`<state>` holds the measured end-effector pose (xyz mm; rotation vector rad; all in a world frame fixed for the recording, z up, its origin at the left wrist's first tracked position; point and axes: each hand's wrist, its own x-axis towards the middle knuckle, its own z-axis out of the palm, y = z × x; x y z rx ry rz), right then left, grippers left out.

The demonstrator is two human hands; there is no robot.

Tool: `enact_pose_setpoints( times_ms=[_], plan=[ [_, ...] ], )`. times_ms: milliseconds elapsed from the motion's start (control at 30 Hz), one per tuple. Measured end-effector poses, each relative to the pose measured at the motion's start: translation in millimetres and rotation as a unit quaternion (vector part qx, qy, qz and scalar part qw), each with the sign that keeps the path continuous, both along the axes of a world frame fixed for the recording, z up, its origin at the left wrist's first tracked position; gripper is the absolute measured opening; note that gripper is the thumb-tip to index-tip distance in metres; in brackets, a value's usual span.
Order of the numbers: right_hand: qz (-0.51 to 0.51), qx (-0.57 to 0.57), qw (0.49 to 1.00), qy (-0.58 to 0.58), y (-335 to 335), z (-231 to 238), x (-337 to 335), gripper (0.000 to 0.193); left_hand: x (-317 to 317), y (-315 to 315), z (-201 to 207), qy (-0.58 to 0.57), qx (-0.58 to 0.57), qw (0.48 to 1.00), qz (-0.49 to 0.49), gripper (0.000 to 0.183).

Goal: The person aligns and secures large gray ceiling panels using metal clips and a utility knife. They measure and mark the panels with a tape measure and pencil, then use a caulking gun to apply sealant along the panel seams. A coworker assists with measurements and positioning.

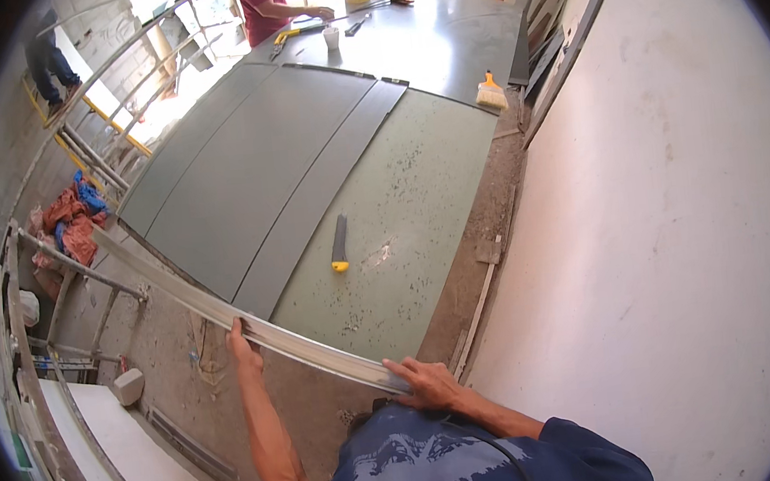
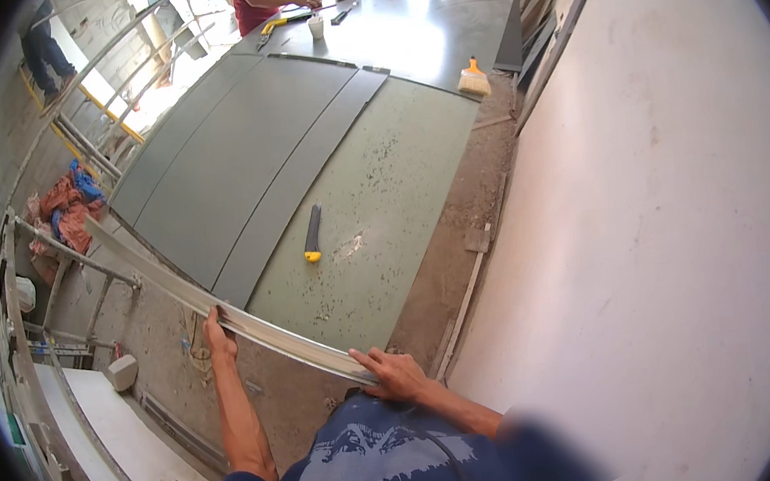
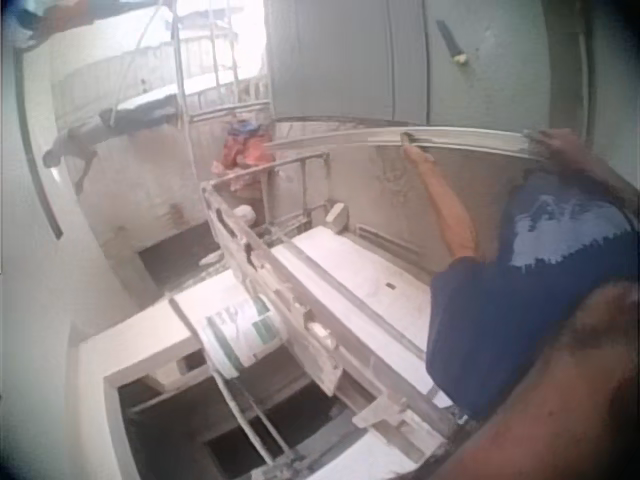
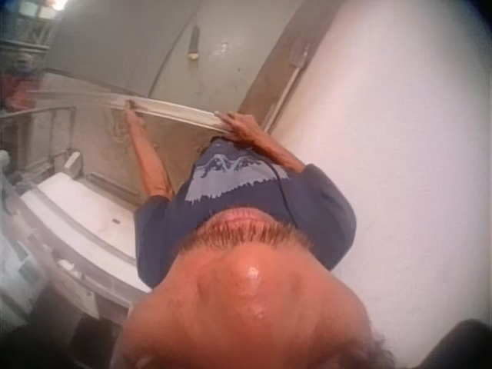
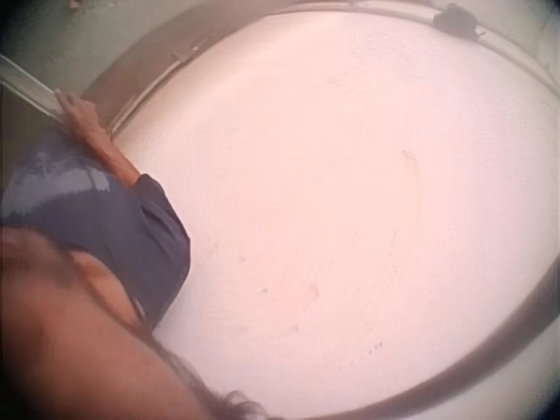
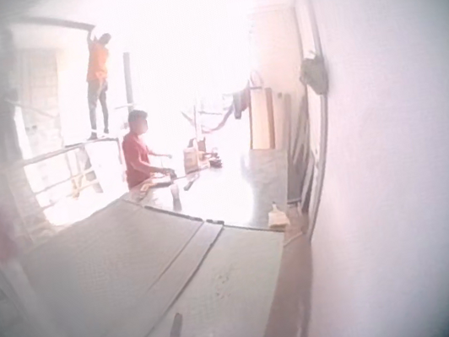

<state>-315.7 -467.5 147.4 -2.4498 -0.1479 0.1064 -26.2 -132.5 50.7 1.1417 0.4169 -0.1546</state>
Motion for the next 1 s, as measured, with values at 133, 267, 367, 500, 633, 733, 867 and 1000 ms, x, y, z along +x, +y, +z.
enact_pose_setpoints(
  times_ms=[133,267,367,500,633,733,867,1000],
  plan=[
    [0.077,-0.018,0.996,0.031,7,10,3,0.084,-36,51,-7,0.027,0.055,0.996,0.057,0.034],
    [0.162,-0.027,0.980,0.112,26,11,15,0.087,-83,86,-10,0.069,0.078,0.987,0.122,0.042],
    [0.192,0.040,0.968,0.155,52,10,33,0.088,-113,84,-10,0.047,-0.075,0.980,0.179,0.052],
    [0.205,0.130,0.929,0.279,105,10,47,0.087,-152,83,-14,0.113,-0.066,0.961,0.245,0.063],
    [0.163,0.180,0.880,0.407,172,10,55,0.086,-188,98,-29,0.129,-0.057,0.960,0.243,0.077],
    [0.171,0.206,0.845,0.462,220,7,46,0.091,-212,126,-45,0.159,-0.042,0.957,0.240,0.082],
    [0.195,0.172,0.844,0.470,276,0,26,0.095,-245,175,-57,0.182,-0.028,0.953,0.242,0.083],
    [0.247,0.134,0.830,0.481,296,-1,22,0.096,-277,201,-53,0.179,-0.053,0.948,0.259,0.086]
  ],
)
